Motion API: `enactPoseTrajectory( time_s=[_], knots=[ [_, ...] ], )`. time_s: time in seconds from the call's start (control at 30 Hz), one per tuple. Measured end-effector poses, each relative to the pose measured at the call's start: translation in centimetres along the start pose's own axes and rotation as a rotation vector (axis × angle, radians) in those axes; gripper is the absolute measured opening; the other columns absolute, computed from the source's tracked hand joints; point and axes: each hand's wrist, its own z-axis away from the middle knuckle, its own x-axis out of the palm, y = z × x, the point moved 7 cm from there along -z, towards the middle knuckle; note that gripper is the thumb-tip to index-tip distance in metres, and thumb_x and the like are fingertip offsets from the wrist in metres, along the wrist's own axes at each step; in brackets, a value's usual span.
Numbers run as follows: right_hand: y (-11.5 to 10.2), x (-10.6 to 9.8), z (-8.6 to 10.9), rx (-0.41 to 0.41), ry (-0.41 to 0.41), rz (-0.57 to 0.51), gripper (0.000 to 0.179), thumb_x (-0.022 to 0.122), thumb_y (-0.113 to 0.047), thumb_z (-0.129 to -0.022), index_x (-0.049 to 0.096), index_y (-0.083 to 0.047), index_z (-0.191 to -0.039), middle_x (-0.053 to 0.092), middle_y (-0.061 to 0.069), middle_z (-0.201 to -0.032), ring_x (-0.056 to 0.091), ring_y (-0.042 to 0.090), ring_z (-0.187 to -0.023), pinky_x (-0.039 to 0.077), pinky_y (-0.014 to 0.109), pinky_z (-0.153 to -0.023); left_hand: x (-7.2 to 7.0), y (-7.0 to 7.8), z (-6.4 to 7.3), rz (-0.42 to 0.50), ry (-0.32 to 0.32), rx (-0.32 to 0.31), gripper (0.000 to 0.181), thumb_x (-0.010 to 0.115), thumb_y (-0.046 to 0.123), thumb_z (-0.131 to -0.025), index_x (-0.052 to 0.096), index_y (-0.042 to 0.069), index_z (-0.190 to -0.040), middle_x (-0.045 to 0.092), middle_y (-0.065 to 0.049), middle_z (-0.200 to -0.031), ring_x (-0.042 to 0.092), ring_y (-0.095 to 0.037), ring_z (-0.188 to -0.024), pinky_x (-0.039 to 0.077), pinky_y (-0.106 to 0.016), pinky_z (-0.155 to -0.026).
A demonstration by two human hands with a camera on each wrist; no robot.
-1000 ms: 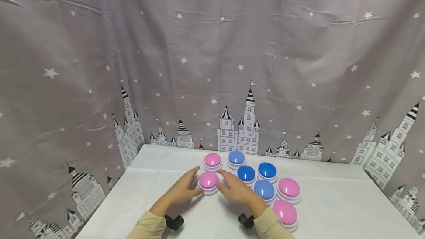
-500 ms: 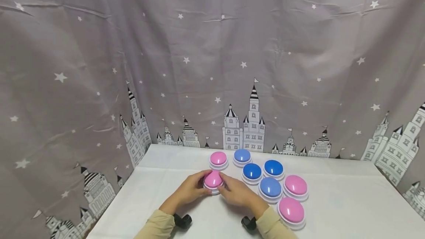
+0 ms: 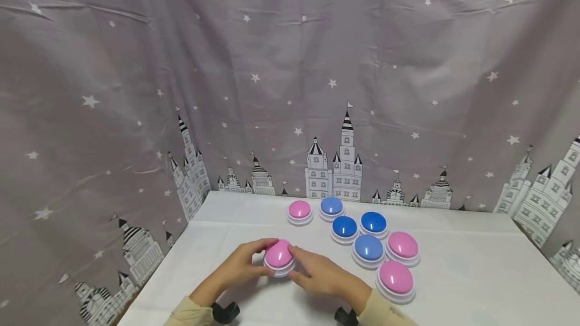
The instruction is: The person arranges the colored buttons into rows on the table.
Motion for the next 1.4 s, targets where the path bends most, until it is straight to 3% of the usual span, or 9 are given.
enactPoseTrajectory(
  time_s=[0.23, 0.47, 0.67, 0.77, 0.97, 1.4],
  knots=[
    [-2.4, 1.3, 2.0, -0.118, -0.046, 0.047, 0.065, 0.046, -0.045, -0.103, 0.031, -0.009, -0.155, 0.040, 0.007, -0.154, 0.040, 0.023, -0.139, 0.037, 0.043, -0.109, -0.2, 1.1, 3.4, 0.016, -0.029, 0.001, 0.073, 0.082, 0.040, -0.078, 0.055, 0.016, -0.141, 0.057, 0.006, -0.138, 0.052, -0.019, -0.128, 0.042, -0.047, -0.104],
    [-3.1, 3.4, 4.0, -0.040, -0.224, -0.069, 0.066, 0.045, -0.055, -0.099, 0.028, -0.026, -0.157, 0.037, -0.006, -0.155, 0.038, 0.018, -0.140, 0.042, 0.041, -0.106, 0.6, 1.9, 6.6, 0.044, -0.067, 0.036, 0.072, 0.078, 0.046, -0.080, 0.054, 0.017, -0.141, 0.057, 0.007, -0.137, 0.053, -0.016, -0.127, 0.043, -0.042, -0.104],
    [-4.2, 4.5, 5.2, -0.124, -0.229, -0.097, 0.066, 0.043, -0.055, -0.100, 0.025, -0.027, -0.157, 0.040, -0.006, -0.153, 0.042, 0.014, -0.137, 0.043, 0.036, -0.104, 1.5, 2.2, 8.7, 0.103, -0.073, 0.060, 0.072, 0.080, 0.041, -0.080, 0.053, 0.014, -0.141, 0.060, 0.005, -0.133, 0.057, -0.013, -0.121, 0.044, -0.035, -0.104],
    [-4.3, 4.6, 5.5, -0.148, -0.198, -0.066, 0.068, 0.044, -0.057, -0.098, 0.024, -0.028, -0.157, 0.042, -0.007, -0.151, 0.045, 0.012, -0.134, 0.045, 0.036, -0.102, 1.7, 1.9, 9.2, 0.107, -0.061, 0.030, 0.071, 0.080, 0.043, -0.080, 0.054, 0.017, -0.140, 0.061, 0.006, -0.132, 0.056, -0.011, -0.120, 0.043, -0.033, -0.104],
    [-4.1, 5.1, 5.6, -0.133, -0.210, -0.111, 0.086, 0.062, -0.059, -0.087, 0.021, -0.031, -0.157, 0.039, -0.005, -0.154, 0.043, 0.014, -0.136, 0.047, 0.037, -0.100, 2.0, 1.7, 9.4, 0.055, -0.047, 0.041, 0.071, 0.080, 0.046, -0.080, 0.054, 0.017, -0.139, 0.060, 0.006, -0.131, 0.056, -0.010, -0.119, 0.044, -0.033, -0.103],
    [-3.7, 5.1, 5.4, -0.066, -0.298, -0.152, 0.085, 0.062, -0.061, -0.087, 0.022, -0.035, -0.157, 0.038, -0.007, -0.154, 0.045, 0.012, -0.133, 0.047, 0.037, -0.100, 2.6, -0.4, 9.1, 0.236, -0.147, 0.039, 0.070, 0.078, 0.039, -0.083, 0.046, 0.026, -0.144, 0.054, 0.008, -0.139, 0.049, -0.013, -0.128, 0.034, -0.025, -0.109]
  ],
)
